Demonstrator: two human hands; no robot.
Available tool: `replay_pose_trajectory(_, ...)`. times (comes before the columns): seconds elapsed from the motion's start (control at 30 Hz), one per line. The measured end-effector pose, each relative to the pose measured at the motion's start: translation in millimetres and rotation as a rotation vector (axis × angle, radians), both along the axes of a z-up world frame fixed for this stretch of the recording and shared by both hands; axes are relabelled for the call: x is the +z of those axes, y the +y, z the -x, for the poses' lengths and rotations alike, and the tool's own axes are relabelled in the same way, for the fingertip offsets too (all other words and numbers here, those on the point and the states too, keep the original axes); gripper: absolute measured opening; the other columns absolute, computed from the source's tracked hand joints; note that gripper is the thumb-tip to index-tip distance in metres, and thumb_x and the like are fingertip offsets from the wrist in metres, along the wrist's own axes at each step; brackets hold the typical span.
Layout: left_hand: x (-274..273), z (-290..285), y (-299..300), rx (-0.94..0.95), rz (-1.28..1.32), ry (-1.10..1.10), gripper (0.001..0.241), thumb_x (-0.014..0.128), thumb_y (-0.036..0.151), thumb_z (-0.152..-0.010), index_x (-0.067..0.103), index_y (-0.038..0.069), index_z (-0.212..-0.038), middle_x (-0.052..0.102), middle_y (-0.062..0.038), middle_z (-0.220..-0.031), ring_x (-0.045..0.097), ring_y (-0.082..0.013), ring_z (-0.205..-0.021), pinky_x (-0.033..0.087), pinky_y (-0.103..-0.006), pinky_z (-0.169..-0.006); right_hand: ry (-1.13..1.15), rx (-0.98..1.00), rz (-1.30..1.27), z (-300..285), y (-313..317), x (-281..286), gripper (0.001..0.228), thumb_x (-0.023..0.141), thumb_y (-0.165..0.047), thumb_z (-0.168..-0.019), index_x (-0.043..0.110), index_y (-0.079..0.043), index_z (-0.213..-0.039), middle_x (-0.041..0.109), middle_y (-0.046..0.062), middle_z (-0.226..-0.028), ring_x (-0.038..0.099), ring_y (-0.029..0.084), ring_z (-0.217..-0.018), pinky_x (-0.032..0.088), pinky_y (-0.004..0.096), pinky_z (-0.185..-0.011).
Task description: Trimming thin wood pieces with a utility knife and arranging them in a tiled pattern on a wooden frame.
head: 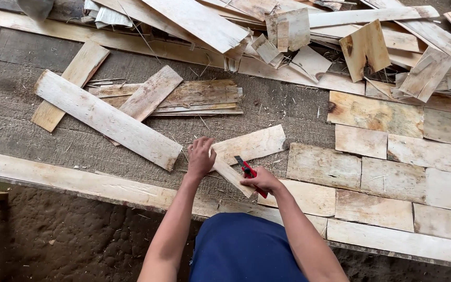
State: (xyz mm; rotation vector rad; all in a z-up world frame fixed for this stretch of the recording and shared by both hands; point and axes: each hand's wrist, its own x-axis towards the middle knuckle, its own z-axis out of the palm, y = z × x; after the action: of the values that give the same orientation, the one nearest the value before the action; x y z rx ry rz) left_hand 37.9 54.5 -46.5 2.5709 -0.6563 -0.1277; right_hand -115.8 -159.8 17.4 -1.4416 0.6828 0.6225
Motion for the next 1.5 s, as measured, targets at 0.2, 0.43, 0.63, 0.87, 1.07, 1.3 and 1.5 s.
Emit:
replay_pose_trajectory(0.2, 11.0, 11.8, -10.2, 0.089, 0.019, 0.268, 0.038, 0.059, 0.017, -0.097, 0.06, 0.014, -0.135, 0.058, -0.012, -0.124, 0.057, -0.0258, -0.119, 0.049, -0.0407, -0.096, 0.036, -0.178, 0.005, -3.1, -0.4, -32.3, 0.037, 0.089, -0.012, -0.08, 0.069, -0.001, -0.108, 0.069, 0.005, -0.087, 0.066, 0.017, -0.073, 0.066, 0.027, -0.046)
replay_pose_trajectory(0.43, -14.6, 34.9, -28.1, -0.002, 0.147, 0.363, 0.052, 0.073, 0.028, -0.09, 0.059, 0.019, -0.14, 0.05, -0.015, -0.125, 0.064, -0.0445, -0.113, 0.059, -0.0529, -0.094, 0.064, -0.257, 0.008, -16.8, 16.1, -38.2, 0.039, 0.092, -0.014, -0.078, 0.067, -0.002, -0.105, 0.063, 0.005, -0.083, 0.066, 0.019, -0.071, 0.068, 0.032, -0.049)
replay_pose_trajectory(0.63, -21.6, 32.2, -37.7, 0.04, 0.211, 0.431, 0.071, 0.085, 0.015, -0.08, 0.052, 0.008, -0.143, 0.042, -0.017, -0.131, 0.07, -0.0408, -0.102, 0.062, -0.0526, -0.09, 0.101, -0.187, 0.103, -20.8, 14.8, -41.3, 0.033, 0.089, -0.019, -0.083, 0.069, -0.002, -0.102, 0.069, 0.008, -0.082, 0.07, 0.019, -0.071, 0.069, 0.032, -0.049)
replay_pose_trajectory(0.87, 3.7, 35.1, -40.5, 0.034, 0.162, 0.425, 0.072, 0.087, 0.01, -0.076, 0.055, 0.008, -0.141, 0.036, -0.018, -0.14, 0.069, -0.0458, -0.102, 0.061, -0.0567, -0.09, 0.11, -0.145, 0.181, -24.2, 15.4, -39.2, 0.022, 0.083, -0.012, -0.086, 0.074, -0.003, -0.104, 0.074, 0.012, -0.09, 0.075, 0.022, -0.07, 0.068, 0.029, -0.05)
replay_pose_trajectory(1.07, 16.6, 34.1, -42.1, 0.014, 0.117, 0.389, 0.073, 0.087, 0.016, -0.076, 0.057, 0.007, -0.142, 0.026, -0.02, -0.158, 0.059, -0.0559, -0.119, 0.055, -0.0613, -0.101, 0.105, -0.1, 0.259, -32.0, 16.4, -29.5, 0.023, 0.082, -0.01, -0.085, 0.074, -0.001, -0.104, 0.076, 0.017, -0.094, 0.078, 0.027, -0.082, 0.069, 0.03, -0.054)
replay_pose_trajectory(1.3, 30.3, 33.8, -44.4, -0.002, 0.079, 0.381, 0.073, 0.087, 0.017, -0.077, 0.056, 0.009, -0.144, 0.023, -0.018, -0.164, 0.059, -0.0573, -0.118, 0.056, -0.0605, -0.101, 0.105, -0.087, 0.289, -31.2, 18.3, -21.1, 0.024, 0.081, -0.009, -0.085, 0.073, 0.001, -0.105, 0.077, 0.018, -0.099, 0.078, 0.027, -0.086, 0.069, 0.028, -0.056)
replay_pose_trajectory(1.5, 28.5, 34.5, -44.7, -0.003, 0.03, 0.389, 0.076, 0.087, 0.021, -0.078, 0.055, 0.015, -0.146, 0.021, -0.011, -0.166, 0.06, -0.0537, -0.118, 0.057, -0.0574, -0.101, 0.104, -0.087, 0.282, -30.8, 17.7, -21.6, 0.023, 0.081, -0.008, -0.085, 0.073, 0.0, -0.104, 0.077, 0.018, -0.097, 0.078, 0.026, -0.083, 0.068, 0.027, -0.054)
